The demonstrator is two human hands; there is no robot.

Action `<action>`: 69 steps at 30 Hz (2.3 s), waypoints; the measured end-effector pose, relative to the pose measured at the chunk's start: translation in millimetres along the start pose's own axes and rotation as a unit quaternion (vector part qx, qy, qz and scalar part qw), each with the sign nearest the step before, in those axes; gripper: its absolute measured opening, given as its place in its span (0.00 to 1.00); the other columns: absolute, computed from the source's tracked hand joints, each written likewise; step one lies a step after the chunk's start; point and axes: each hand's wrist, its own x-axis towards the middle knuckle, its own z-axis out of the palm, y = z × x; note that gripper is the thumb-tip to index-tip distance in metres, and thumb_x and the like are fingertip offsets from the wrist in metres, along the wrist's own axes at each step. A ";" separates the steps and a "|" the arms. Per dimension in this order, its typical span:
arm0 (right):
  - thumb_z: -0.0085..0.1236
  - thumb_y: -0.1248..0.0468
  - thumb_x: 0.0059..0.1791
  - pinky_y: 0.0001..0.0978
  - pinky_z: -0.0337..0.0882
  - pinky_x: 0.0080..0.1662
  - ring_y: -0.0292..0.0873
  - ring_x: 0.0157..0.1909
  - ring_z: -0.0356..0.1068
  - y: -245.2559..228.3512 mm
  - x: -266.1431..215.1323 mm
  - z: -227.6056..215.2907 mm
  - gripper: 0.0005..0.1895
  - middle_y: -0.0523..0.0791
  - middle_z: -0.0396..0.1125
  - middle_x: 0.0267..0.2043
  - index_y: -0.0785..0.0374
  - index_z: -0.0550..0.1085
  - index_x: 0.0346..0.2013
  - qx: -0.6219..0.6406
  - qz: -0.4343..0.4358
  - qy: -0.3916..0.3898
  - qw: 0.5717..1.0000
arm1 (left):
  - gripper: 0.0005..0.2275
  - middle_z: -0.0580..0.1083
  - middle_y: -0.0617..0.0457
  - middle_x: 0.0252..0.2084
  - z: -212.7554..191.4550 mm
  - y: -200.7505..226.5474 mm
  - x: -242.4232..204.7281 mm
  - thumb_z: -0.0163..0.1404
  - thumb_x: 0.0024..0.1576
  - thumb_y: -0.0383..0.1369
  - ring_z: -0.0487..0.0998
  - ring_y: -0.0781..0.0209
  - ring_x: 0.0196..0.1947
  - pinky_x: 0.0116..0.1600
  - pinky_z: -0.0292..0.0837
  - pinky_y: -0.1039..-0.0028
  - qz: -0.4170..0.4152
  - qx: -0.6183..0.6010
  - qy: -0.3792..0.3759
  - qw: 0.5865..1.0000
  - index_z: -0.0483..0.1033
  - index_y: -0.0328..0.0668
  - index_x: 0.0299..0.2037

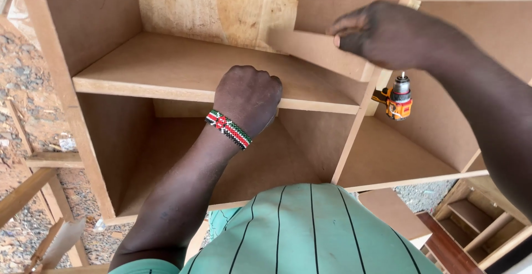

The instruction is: Assembling wooden cabinet parts using a power drill and screws.

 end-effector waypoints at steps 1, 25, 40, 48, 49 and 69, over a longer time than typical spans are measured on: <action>0.58 0.48 0.60 0.40 0.68 0.56 0.48 0.45 0.74 -14.5 -12.3 -14.3 0.30 0.38 0.84 0.67 0.40 0.81 0.79 0.040 -0.004 0.020 0.999 | 0.09 0.77 0.56 0.20 -3.2 -0.8 -1.5 0.56 0.47 0.25 0.75 0.48 0.20 0.30 0.68 0.60 -0.003 -0.009 0.006 1.000 0.73 0.57 0.21; 0.83 0.37 0.57 0.46 0.74 0.39 0.41 0.39 0.82 -232.3 144.2 43.6 0.22 0.35 0.81 0.36 0.46 0.82 0.44 0.078 -0.381 0.355 0.850 | 0.14 0.76 0.68 0.29 -19.9 17.3 28.8 0.53 0.56 0.22 0.79 0.53 0.31 0.30 0.60 0.65 -0.046 -0.093 -0.074 0.992 0.84 0.64 0.30; 0.76 0.58 0.51 0.37 0.71 0.41 0.39 0.43 0.70 -213.9 114.9 40.1 0.23 0.37 0.73 0.49 0.50 0.76 0.58 0.120 -0.430 0.305 0.841 | 0.14 0.82 0.68 0.35 -30.7 18.3 30.4 0.53 0.56 0.23 0.82 0.50 0.35 0.32 0.61 0.62 -0.039 -0.093 -0.093 0.991 0.87 0.61 0.39; 0.81 0.61 0.50 0.45 0.66 0.57 0.49 0.59 0.69 -225.6 133.4 65.9 0.23 0.42 0.75 0.55 0.54 0.76 0.55 0.101 -0.553 0.301 0.770 | 0.14 0.72 0.68 0.28 -22.8 21.7 32.3 0.52 0.52 0.22 0.72 0.55 0.29 0.32 0.50 0.63 -0.054 -0.073 -0.054 0.994 0.82 0.63 0.36; 0.78 0.64 0.58 0.31 0.66 0.47 0.36 0.47 0.68 -227.8 131.7 65.7 0.17 0.39 0.71 0.49 0.53 0.75 0.54 0.225 -0.550 0.194 0.781 | 0.17 0.75 0.70 0.29 -27.5 19.9 31.3 0.52 0.52 0.22 0.74 0.54 0.31 0.32 0.50 0.63 -0.037 -0.076 -0.094 0.992 0.85 0.65 0.41; 0.70 0.64 0.49 0.37 0.72 0.58 0.42 0.56 0.76 -229.1 103.6 54.2 0.18 0.40 0.77 0.55 0.55 0.77 0.53 0.148 -0.561 0.187 0.793 | 0.13 0.87 0.60 0.44 -24.0 19.9 35.4 0.54 0.61 0.28 0.88 0.39 0.47 0.43 0.83 0.39 -0.044 -0.091 -0.057 0.993 0.92 0.60 0.46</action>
